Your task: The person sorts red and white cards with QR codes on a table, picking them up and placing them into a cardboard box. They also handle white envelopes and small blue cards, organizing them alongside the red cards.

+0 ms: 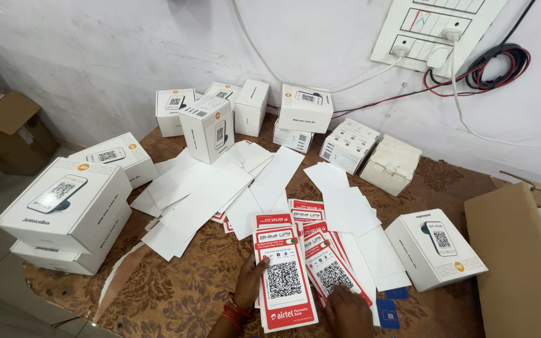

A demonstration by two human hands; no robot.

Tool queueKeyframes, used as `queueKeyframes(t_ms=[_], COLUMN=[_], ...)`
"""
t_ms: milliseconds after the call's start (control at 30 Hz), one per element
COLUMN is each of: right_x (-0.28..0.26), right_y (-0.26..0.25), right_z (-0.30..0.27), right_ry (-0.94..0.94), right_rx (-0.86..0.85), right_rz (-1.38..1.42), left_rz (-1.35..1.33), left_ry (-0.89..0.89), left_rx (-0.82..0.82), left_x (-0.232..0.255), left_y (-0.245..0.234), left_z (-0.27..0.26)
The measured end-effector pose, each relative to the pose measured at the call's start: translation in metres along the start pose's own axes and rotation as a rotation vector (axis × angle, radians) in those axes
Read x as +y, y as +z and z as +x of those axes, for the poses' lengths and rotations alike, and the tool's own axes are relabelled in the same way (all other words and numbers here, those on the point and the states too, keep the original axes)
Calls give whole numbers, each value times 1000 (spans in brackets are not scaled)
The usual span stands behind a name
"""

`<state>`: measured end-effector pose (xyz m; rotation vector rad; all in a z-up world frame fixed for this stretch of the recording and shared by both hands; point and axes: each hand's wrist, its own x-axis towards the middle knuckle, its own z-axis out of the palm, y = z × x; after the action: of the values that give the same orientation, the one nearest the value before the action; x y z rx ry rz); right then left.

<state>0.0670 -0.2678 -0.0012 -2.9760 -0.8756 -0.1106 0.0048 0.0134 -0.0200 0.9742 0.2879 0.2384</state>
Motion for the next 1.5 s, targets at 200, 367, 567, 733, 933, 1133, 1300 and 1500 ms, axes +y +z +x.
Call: queueKeyframes(t_ms=[200, 367, 567, 733, 933, 1133, 1300, 1500], right_x=[-1, -14, 8, 5, 0, -27, -95, -101], right_y=[-61, -59, 7, -5, -101, -110, -67, -48], right_z=[7, 9, 8, 10, 24, 24, 14, 10], right_ry=[299, -7, -114, -123, 355, 305, 234, 0], right_rx=[-120, -132, -57, -45, -27, 276, -34, 33], right_rz=[264, 95, 66, 43, 313, 623, 452, 580], left_rz=[-1, 27, 54, 49, -26, 77, 384, 602], left_ry=[10, -13, 11, 6, 46, 15, 163, 251], left_rx=[-9, 9, 7, 8, -14, -7, 61, 25], left_x=[0, -3, -7, -4, -7, -2, 5, -4], left_y=[2, -2, -3, -2, 0, 8, 18, 17], left_z=[-2, 0, 0, -1, -3, -4, -14, -12])
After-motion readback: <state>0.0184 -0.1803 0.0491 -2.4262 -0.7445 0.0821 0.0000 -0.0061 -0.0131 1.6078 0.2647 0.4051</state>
